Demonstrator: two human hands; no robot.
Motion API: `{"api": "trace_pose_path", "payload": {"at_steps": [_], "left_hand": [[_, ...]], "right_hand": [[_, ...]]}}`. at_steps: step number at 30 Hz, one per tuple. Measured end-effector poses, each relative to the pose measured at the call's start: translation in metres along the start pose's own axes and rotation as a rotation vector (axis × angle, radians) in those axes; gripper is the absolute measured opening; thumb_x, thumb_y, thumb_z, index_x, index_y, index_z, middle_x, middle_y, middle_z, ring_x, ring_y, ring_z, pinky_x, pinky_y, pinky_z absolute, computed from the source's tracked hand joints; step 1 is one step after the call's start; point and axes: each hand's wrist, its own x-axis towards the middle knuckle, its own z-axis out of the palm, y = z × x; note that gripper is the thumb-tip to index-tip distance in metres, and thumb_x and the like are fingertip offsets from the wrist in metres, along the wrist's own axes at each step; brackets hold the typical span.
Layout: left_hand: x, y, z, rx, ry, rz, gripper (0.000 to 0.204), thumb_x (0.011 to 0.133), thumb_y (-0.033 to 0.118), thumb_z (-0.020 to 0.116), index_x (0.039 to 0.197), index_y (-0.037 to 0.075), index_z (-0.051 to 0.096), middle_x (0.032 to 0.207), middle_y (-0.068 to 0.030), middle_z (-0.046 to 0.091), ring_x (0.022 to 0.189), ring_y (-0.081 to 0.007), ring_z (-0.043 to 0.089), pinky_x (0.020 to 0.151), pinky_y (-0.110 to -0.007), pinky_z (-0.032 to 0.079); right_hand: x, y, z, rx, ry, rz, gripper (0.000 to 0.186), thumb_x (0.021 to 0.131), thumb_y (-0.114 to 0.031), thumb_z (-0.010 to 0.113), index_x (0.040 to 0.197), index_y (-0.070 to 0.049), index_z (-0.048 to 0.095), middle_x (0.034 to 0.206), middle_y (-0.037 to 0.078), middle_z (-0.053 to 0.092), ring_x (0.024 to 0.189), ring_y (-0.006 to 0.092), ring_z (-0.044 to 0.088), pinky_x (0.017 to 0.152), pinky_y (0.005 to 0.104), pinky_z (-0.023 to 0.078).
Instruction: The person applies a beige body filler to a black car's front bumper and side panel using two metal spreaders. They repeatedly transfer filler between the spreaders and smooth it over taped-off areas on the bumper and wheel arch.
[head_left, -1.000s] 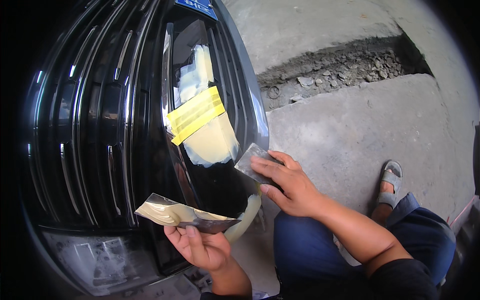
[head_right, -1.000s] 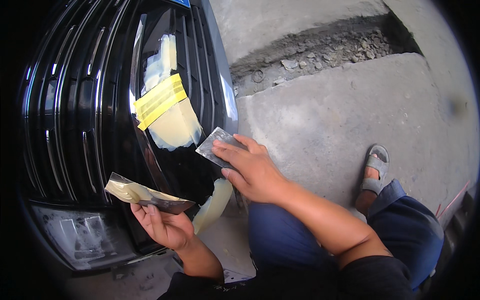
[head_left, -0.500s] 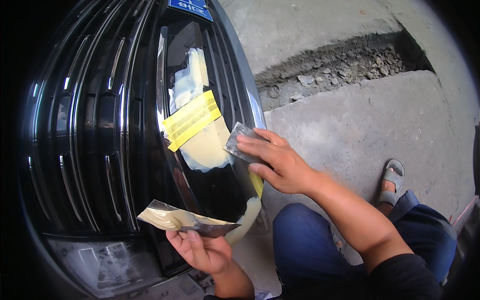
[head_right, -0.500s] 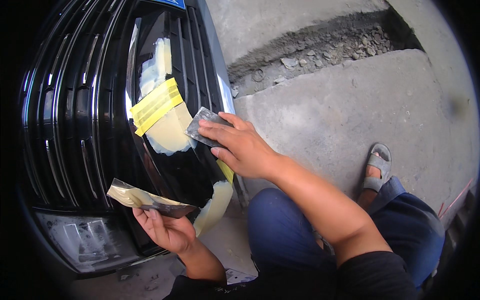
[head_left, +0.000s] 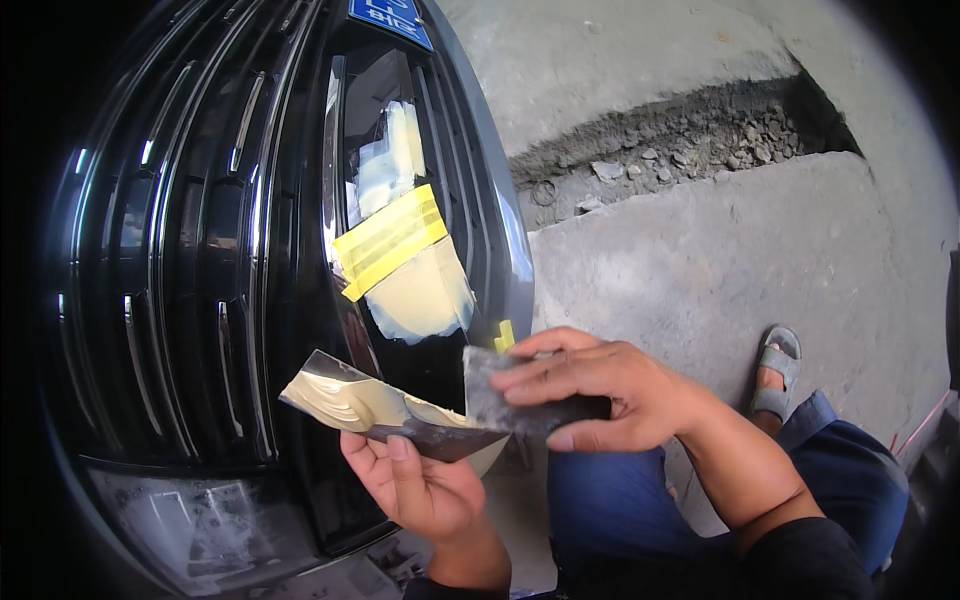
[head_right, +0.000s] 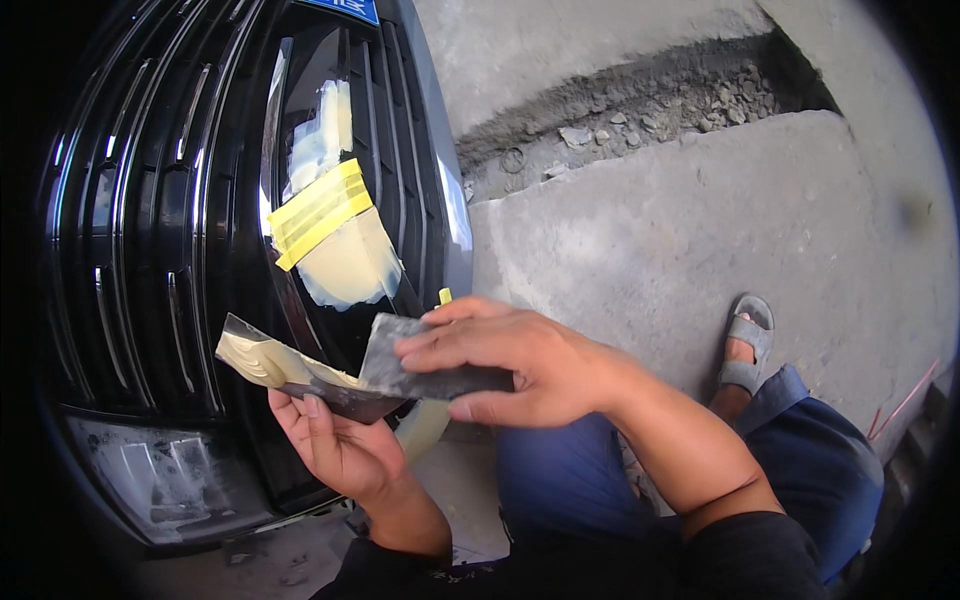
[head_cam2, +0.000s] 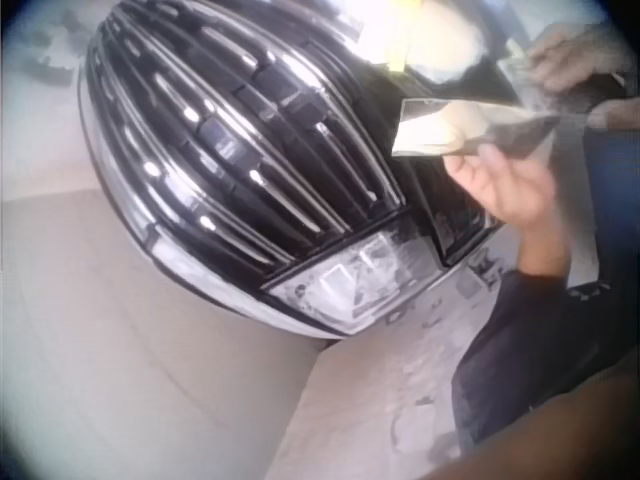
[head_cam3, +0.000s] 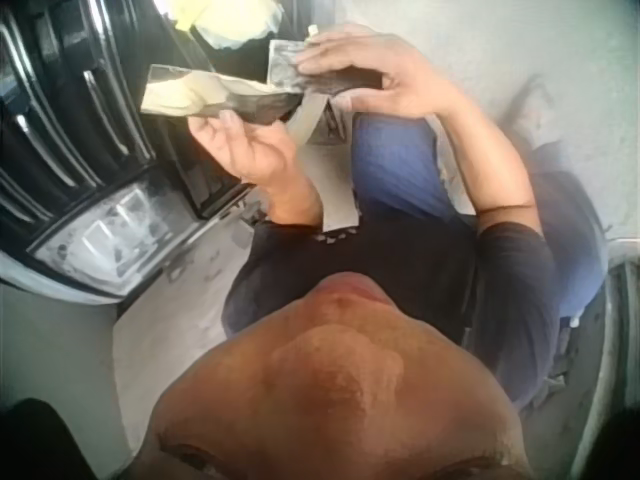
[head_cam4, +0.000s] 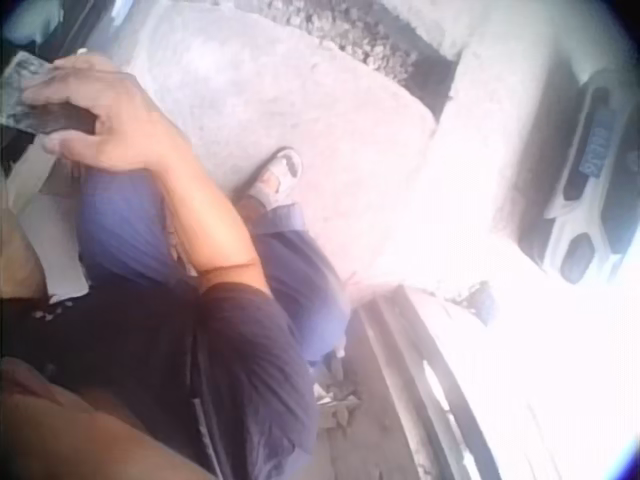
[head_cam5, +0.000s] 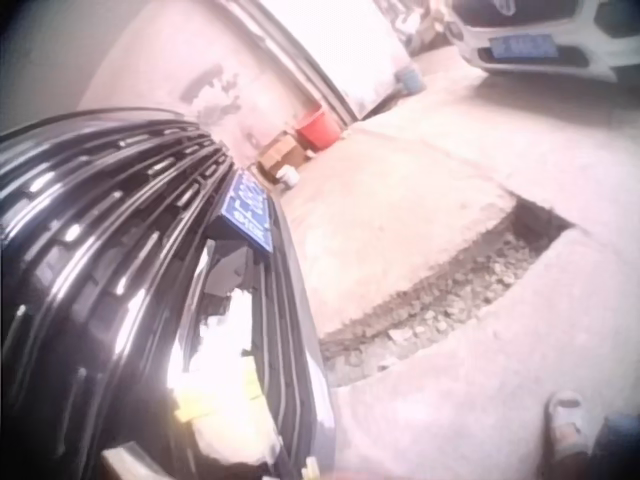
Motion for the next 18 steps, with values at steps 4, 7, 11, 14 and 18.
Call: {"api": "trace_pose_path", "payload": {"at_steps": [4,7,11,14,18], "left_hand": [[0.001,0.008,-0.002,0.041,0.011,0.100,0.057,0.086,0.006,0.051,0.135,-0.010,0.027,0.135,-0.0250,0.042,0.121,-0.0302,0.048,0.105,-0.040,0.039],[-0.002,0.009,-0.010,0.055,0.009,0.101,0.057,0.086,0.005,0.051,0.135,-0.010,0.026,0.136,-0.0254,0.041,0.122,-0.0305,0.048,0.105,-0.040,0.039],[-0.007,0.009,-0.019,0.044,0.009,0.103,0.057,0.086,0.005,0.050,0.136,-0.010,0.025,0.136,-0.0253,0.042,0.122,-0.0302,0.048,0.105,-0.039,0.038],[-0.009,0.009,-0.025,0.033,0.004,0.099,0.057,0.086,0.003,0.050,0.136,-0.010,0.025,0.135,-0.0250,0.042,0.123,-0.0299,0.048,0.106,-0.039,0.038],[-0.011,0.008,-0.025,0.020,0.012,0.095,0.057,0.086,0.003,0.050,0.136,-0.010,0.025,0.135,-0.0247,0.043,0.123,-0.0299,0.048,0.106,-0.039,0.037]], "right_hand": [[0.012,0.015,0.001,-0.634,0.270,0.102,0.048,0.077,-0.010,0.070,0.123,-0.005,0.058,0.132,0.010,0.056,0.124,0.0384,0.045,0.104,0.0478,0.032],[0.027,0.031,0.007,-0.820,0.408,0.101,0.049,0.079,-0.012,0.068,0.127,-0.009,0.055,0.135,0.006,0.054,0.125,0.0422,0.040,0.101,0.0494,0.031],[0.042,0.037,0.008,-0.874,0.421,0.045,0.048,0.080,-0.011,0.067,0.126,-0.009,0.055,0.134,0.007,0.054,0.125,0.0415,0.041,0.102,0.0491,0.032],[0.047,0.041,0.008,-0.886,0.429,0.030,0.048,0.079,-0.010,0.067,0.126,-0.009,0.055,0.133,0.007,0.055,0.124,0.0411,0.042,0.102,0.0491,0.032],[0.053,0.038,0.006,-0.930,0.442,-0.023,0.049,0.078,-0.009,0.068,0.125,-0.009,0.056,0.134,0.006,0.054,0.122,0.0406,0.043,0.099,0.0489,0.034]]}}
